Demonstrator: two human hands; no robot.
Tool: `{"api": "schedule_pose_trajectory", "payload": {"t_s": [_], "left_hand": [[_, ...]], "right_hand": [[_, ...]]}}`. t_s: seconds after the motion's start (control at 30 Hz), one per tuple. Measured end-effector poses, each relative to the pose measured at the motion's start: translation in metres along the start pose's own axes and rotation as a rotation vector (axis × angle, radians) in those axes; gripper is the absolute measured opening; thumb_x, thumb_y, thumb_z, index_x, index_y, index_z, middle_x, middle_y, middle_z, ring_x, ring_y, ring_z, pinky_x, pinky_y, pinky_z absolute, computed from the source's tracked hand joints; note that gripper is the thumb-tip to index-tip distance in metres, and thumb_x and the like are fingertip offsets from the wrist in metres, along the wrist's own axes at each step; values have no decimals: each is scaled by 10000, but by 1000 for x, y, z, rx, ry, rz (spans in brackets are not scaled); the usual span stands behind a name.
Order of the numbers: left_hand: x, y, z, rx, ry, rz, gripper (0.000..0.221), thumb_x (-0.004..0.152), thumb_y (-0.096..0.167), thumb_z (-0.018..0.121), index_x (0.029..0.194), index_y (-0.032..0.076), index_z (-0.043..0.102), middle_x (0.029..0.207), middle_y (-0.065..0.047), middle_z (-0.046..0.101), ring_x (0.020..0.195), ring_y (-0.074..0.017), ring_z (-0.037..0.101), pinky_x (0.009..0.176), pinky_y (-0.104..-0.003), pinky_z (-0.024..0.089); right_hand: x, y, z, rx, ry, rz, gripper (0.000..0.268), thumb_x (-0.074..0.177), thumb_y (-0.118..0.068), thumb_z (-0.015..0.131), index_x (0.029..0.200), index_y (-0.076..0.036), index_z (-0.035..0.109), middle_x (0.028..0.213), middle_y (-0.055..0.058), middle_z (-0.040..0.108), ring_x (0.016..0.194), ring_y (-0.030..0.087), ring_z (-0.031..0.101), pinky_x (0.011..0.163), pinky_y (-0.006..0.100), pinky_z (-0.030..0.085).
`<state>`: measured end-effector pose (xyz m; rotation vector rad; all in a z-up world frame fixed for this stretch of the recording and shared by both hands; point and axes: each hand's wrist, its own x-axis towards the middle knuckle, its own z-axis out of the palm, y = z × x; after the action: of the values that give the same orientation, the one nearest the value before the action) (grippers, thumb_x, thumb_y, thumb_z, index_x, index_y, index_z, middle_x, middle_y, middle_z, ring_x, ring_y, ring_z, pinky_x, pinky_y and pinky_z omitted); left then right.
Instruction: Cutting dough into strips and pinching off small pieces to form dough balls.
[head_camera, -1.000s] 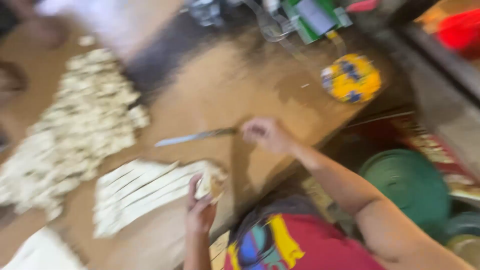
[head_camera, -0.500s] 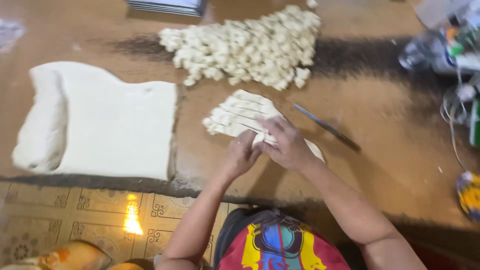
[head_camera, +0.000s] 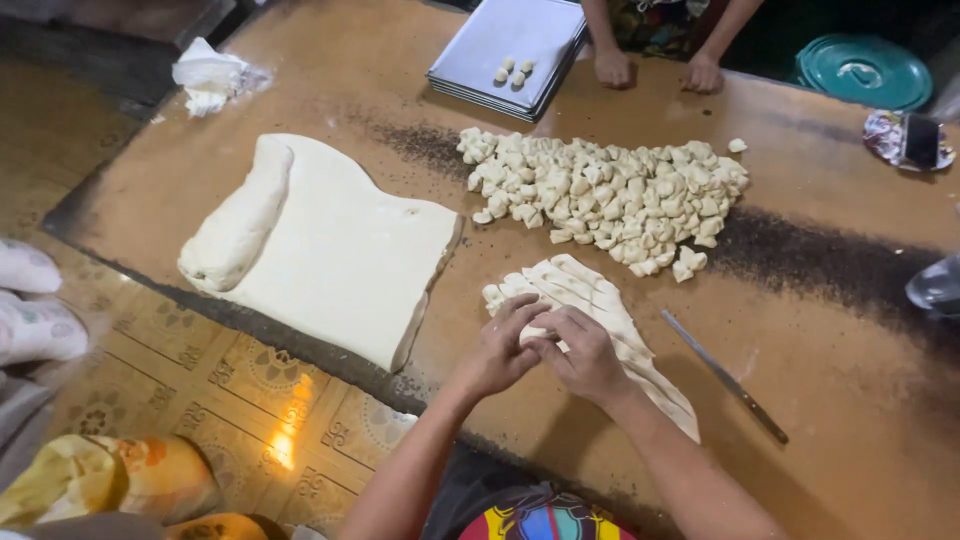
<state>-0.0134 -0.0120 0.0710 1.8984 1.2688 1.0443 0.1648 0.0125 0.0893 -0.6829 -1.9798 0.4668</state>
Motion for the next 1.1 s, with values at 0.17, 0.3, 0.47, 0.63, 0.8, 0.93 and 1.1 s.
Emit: {"api": "schedule_pose_trajectory", "payload": {"t_s": [0.17, 0.3, 0.47, 0.63, 0.8, 0.93, 1.1], "left_hand": [[14, -81, 23, 96, 14, -82, 320, 795, 150, 663, 1113, 177, 685, 891, -162, 737, 912, -426, 714, 789, -534, 579], [26, -80, 6, 90, -5, 72, 205, 795, 160, 668, 981, 78, 696, 824, -202, 704, 825, -462, 707, 761, -526, 583], [26, -129, -12, 127, -7, 98, 180, 888, 280, 580, 806, 121, 605, 623, -140, 628, 668, -404, 673, 607, -467, 541], [24, -51, -81, 174, -200, 519, 137, 798, 153, 731, 711, 161, 625, 645, -55, 674, 564, -255, 658, 589, -362, 547], [42, -135, -88, -490, 143, -226, 269, 816, 49, 859, 881, 107, 605, 703, 55, 542, 695, -90, 564, 647, -258, 476], [61, -58, -98, -898, 168, -416, 227, 904, 18, 717, 991, 113, 530, 746, 29, 632, 607, -76, 603, 572, -228, 583], [61, -128, -69, -1195, 500, -577, 174, 1061, 150, 532, 899, 163, 471, 573, 49, 399, 416, -104, 457, 583, -310, 576]], "right_hand": [[17, 13, 16, -64, -12, -17, 296, 885, -324, 783, 1097, -124, 733, 770, 74, 628, 675, 278, 657, 630, 413, 569], [12, 29, 38, -111, 51, 73, 335, 843, -343, 837, 1031, -91, 722, 789, 98, 612, 690, 282, 632, 651, 413, 563], [13, 76, 106, -127, 170, 257, 337, 882, -440, 777, 897, -140, 625, 704, 79, 597, 639, 311, 638, 578, 414, 524], [19, 124, 115, -588, -55, 415, 359, 886, -411, 750, 792, -95, 610, 627, 194, 637, 577, 402, 677, 496, 510, 508], [23, 79, 120, -224, -54, 584, 577, 872, -275, 781, 1404, -137, 601, 1193, 152, 661, 1059, 362, 696, 918, 488, 558], [52, 25, 165, 469, 18, 702, 773, 1008, -507, 567, 1627, -150, 275, 1053, 159, 589, 915, 260, 684, 788, 384, 605], [15, -1, 146, 315, -56, 701, 688, 987, -177, 605, 1620, -127, 340, 1423, 246, 594, 1329, 322, 543, 1069, 458, 486]]}}
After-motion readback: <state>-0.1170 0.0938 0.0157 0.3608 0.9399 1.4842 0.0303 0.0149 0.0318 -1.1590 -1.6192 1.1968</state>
